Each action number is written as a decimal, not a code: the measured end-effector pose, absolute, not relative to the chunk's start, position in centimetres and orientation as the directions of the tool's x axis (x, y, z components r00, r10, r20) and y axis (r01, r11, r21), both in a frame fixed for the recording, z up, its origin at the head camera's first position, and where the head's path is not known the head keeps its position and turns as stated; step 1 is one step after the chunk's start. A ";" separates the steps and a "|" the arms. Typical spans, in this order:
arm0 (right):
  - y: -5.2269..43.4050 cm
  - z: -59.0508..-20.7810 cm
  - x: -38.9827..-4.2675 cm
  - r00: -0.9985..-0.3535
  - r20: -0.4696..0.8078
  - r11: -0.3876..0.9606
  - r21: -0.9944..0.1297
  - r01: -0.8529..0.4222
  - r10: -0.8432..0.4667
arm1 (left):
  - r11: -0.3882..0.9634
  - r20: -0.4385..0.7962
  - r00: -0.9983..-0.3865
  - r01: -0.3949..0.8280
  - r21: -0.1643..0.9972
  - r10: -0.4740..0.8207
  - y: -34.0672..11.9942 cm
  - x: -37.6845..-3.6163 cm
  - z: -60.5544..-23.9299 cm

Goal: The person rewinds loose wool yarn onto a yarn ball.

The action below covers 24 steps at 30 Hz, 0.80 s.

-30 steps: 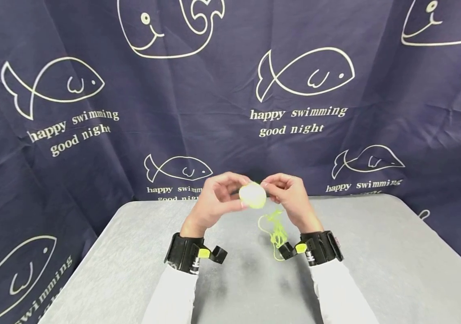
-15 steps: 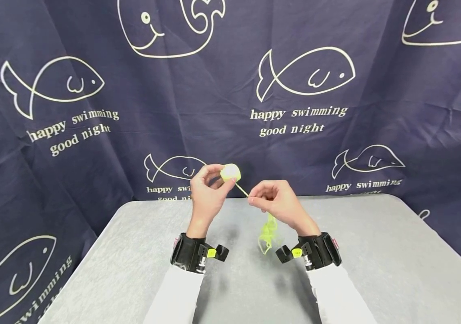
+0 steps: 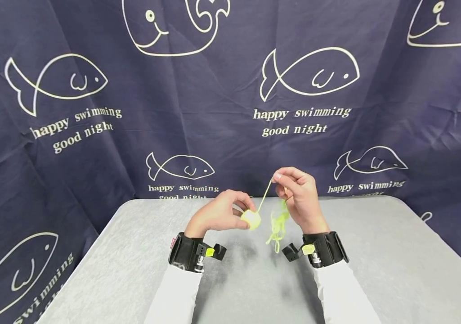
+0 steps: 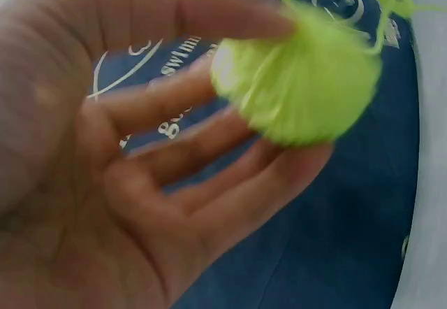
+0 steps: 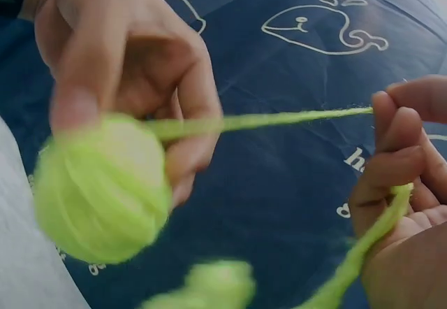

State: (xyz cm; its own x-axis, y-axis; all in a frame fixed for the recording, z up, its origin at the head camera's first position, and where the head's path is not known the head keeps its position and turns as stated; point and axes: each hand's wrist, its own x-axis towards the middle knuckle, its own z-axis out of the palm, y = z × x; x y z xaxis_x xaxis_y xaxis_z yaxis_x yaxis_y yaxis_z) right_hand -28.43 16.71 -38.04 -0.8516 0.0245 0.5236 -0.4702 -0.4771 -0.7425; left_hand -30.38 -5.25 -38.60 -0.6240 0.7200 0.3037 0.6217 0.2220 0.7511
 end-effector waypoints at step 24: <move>16.2 -39.7 -29.3 -0.817 0.438 0.265 -0.794 -0.548 -0.376 | -0.418 0.571 -0.807 0.575 0.703 -0.150 -3.7 -30.9 -37.9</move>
State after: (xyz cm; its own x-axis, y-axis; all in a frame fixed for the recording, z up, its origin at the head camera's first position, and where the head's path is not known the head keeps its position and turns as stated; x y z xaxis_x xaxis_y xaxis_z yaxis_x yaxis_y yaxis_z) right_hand -29.34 16.22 -39.66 -0.8166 -0.3761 0.4380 -0.5477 0.2651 -0.7936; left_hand -30.87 -3.69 -37.86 -0.8070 -0.1497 0.5713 0.5753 -0.4177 0.7033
